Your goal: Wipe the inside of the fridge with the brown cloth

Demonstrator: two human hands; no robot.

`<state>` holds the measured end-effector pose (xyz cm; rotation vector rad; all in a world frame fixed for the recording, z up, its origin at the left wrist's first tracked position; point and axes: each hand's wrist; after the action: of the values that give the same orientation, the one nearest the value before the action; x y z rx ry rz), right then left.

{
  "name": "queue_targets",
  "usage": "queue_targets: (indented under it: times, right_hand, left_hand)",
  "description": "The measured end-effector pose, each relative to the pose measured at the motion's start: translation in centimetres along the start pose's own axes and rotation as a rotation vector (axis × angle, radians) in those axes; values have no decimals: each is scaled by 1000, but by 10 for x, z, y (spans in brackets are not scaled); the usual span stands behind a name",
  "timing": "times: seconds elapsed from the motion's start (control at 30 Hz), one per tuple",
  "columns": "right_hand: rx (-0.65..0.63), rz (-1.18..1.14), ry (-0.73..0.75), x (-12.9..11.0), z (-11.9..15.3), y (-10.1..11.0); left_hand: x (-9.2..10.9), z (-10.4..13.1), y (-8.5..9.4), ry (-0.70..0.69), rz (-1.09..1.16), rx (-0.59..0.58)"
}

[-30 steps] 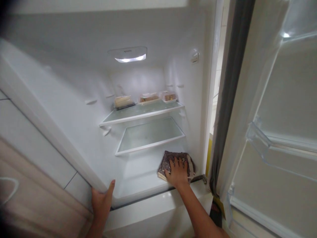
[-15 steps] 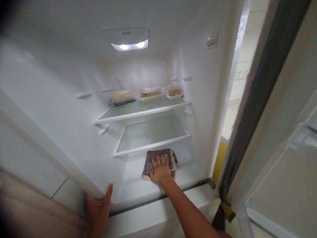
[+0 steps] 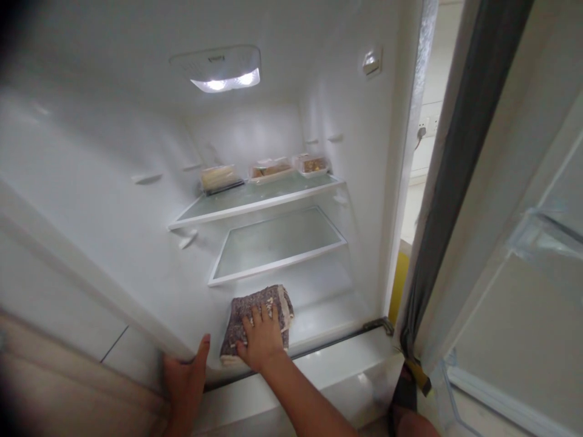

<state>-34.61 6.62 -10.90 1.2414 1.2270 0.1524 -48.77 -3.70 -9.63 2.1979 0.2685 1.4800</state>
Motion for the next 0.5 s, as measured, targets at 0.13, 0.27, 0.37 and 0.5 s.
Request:
queue_targets:
  times: [0.13, 0.27, 0.37, 0.5]
  right_hand:
    - [172, 80, -111, 46, 38, 26]
    - [347, 253, -306, 103, 71, 63]
    - [386, 339, -389, 133, 79, 82]
    - [340, 371, -421, 144, 58, 87]
  left_hand:
    - [1, -1, 1, 29, -48, -27]
    - [8, 1, 4, 57, -36, -41]
    - [15, 5, 6, 65, 4, -43]
    - [19, 8, 8, 22, 51, -55]
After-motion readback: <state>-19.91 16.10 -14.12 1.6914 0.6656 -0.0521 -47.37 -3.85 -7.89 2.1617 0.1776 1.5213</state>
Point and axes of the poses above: each hand's wrist, its own z-axis away from the middle knuckle, its own y-axis out of the back of the hand, x = y × z, and after that the axes turned 7 degrees about -z, right-handed
